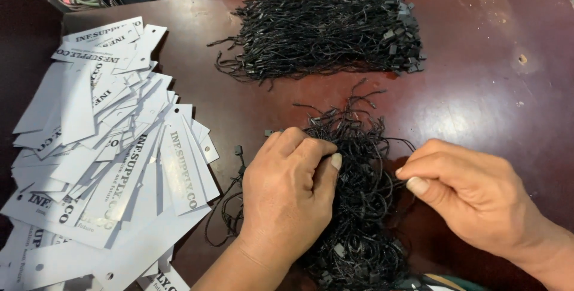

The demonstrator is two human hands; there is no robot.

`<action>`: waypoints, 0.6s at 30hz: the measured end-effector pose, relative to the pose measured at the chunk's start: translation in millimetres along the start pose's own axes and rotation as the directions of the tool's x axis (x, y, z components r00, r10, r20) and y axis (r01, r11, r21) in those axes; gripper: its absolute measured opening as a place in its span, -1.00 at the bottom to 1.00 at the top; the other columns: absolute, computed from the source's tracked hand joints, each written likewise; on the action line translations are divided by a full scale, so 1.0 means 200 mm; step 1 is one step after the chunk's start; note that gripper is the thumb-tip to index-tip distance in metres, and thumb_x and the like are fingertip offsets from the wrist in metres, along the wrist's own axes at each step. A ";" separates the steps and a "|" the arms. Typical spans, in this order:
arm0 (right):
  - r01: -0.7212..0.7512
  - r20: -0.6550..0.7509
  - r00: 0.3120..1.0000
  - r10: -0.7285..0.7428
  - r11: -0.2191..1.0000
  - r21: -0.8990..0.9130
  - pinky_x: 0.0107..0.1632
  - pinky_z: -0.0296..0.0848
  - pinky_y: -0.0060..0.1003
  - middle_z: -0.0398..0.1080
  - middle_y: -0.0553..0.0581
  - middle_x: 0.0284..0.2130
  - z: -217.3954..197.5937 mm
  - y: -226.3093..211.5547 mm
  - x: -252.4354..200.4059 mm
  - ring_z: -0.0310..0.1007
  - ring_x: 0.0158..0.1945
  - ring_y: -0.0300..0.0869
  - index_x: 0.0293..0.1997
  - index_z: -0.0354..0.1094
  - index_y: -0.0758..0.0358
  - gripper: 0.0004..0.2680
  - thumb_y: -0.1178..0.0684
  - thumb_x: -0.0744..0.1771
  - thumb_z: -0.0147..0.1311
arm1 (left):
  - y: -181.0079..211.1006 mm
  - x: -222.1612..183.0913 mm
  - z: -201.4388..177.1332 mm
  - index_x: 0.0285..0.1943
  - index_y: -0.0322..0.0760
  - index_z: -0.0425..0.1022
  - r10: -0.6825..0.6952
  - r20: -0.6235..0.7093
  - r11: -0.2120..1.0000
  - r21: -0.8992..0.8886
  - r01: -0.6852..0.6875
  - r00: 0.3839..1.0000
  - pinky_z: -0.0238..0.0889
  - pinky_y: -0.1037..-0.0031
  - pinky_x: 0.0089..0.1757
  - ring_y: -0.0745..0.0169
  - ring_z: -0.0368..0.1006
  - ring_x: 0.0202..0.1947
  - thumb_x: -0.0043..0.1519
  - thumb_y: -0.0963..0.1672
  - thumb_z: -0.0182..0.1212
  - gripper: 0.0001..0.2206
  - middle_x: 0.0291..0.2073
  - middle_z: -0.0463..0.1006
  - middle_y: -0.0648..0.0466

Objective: Untangling and sorting black string tag fasteners from a tangled pile into a neat stack on a table.

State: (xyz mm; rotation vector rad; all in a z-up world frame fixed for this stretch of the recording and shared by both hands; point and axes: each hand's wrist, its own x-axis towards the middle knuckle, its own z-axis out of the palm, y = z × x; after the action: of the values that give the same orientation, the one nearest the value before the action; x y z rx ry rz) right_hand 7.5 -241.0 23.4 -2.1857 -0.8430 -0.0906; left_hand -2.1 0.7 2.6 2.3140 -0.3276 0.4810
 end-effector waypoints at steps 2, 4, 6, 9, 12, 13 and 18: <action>-0.023 -0.054 0.998 0.025 0.999 0.045 -0.36 0.49 -0.49 0.53 0.10 -0.42 0.00 0.02 -0.01 0.51 -0.45 -0.26 -0.17 0.48 0.30 -0.90 0.17 0.33 0.04 | 0.00 0.01 -0.01 -0.21 -0.16 0.56 -0.004 0.003 1.000 -0.008 0.004 1.000 0.29 0.24 -0.32 0.03 0.39 -0.37 0.26 -0.11 0.22 -0.93 -0.38 0.44 0.12; -0.258 -0.061 0.965 0.254 0.964 -0.067 -0.41 0.46 -0.53 0.56 -0.09 -0.55 -0.01 0.05 -0.04 0.52 -0.62 -0.39 -0.24 0.50 0.13 -0.94 0.15 0.30 0.10 | 0.00 0.00 0.00 -0.20 -0.16 0.57 -0.018 0.023 1.000 0.001 0.018 1.000 0.31 0.27 -0.29 0.06 0.38 -0.38 0.27 -0.11 0.21 -0.91 -0.39 0.44 0.14; -0.230 -0.048 0.972 0.231 0.973 0.031 -0.38 0.40 -0.50 0.53 -0.02 -0.50 -0.01 0.04 -0.04 0.46 -0.54 -0.35 -0.25 0.47 0.19 -0.95 0.20 0.28 0.13 | 0.00 0.00 0.00 -0.20 -0.17 0.57 -0.014 0.010 1.000 -0.001 0.014 1.000 0.31 0.27 -0.31 0.06 0.38 -0.38 0.27 -0.11 0.22 -0.92 -0.38 0.44 0.13; -0.154 -0.022 0.988 0.156 0.986 0.062 -0.30 0.42 -0.47 0.53 0.03 -0.41 -0.02 0.02 -0.02 0.49 -0.43 -0.30 -0.22 0.48 0.22 -0.92 0.24 0.28 0.11 | 0.01 0.00 0.00 -0.21 -0.18 0.56 -0.002 -0.013 1.000 -0.007 0.001 1.000 0.29 0.26 -0.34 0.05 0.37 -0.38 0.26 -0.13 0.23 -0.93 -0.39 0.43 0.12; -0.116 -0.012 0.993 0.116 0.993 -0.022 -0.26 0.45 -0.46 0.51 0.03 -0.38 -0.01 0.01 0.00 0.51 -0.40 -0.28 -0.13 0.51 0.21 -0.87 0.18 0.33 0.02 | 0.01 -0.01 0.00 -0.22 -0.19 0.55 0.009 -0.030 1.000 -0.016 -0.009 1.000 0.28 0.27 -0.34 0.06 0.35 -0.39 0.26 -0.13 0.23 -0.94 -0.40 0.41 0.12; -0.127 -0.024 0.992 0.126 0.991 -0.040 -0.27 0.41 -0.45 0.45 0.05 -0.39 -0.01 0.01 0.00 0.46 -0.42 -0.27 -0.08 0.50 0.24 -0.85 0.14 0.36 -0.03 | 0.01 0.00 0.00 -0.23 -0.19 0.56 0.012 -0.036 1.000 -0.021 -0.013 0.999 0.28 0.29 -0.33 0.07 0.34 -0.40 0.27 -0.13 0.24 -0.94 -0.40 0.41 0.13; -0.345 -0.037 0.938 0.344 0.936 -0.066 -0.23 0.54 -0.48 0.54 -0.03 -0.45 0.01 0.08 -0.09 0.60 -0.49 -0.34 -0.10 0.43 0.12 -0.91 0.12 0.34 0.06 | 0.01 -0.01 -0.01 -0.24 -0.19 0.56 -0.005 -0.041 0.999 -0.037 0.004 0.999 0.27 0.25 -0.35 0.02 0.33 -0.39 0.26 -0.14 0.22 -0.94 -0.41 0.40 0.10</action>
State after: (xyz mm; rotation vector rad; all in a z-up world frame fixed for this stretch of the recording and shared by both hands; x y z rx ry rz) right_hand 3.8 -257.5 6.2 -2.3621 -0.4365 0.0261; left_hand -4.1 0.9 4.2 2.2653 -0.3088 0.5158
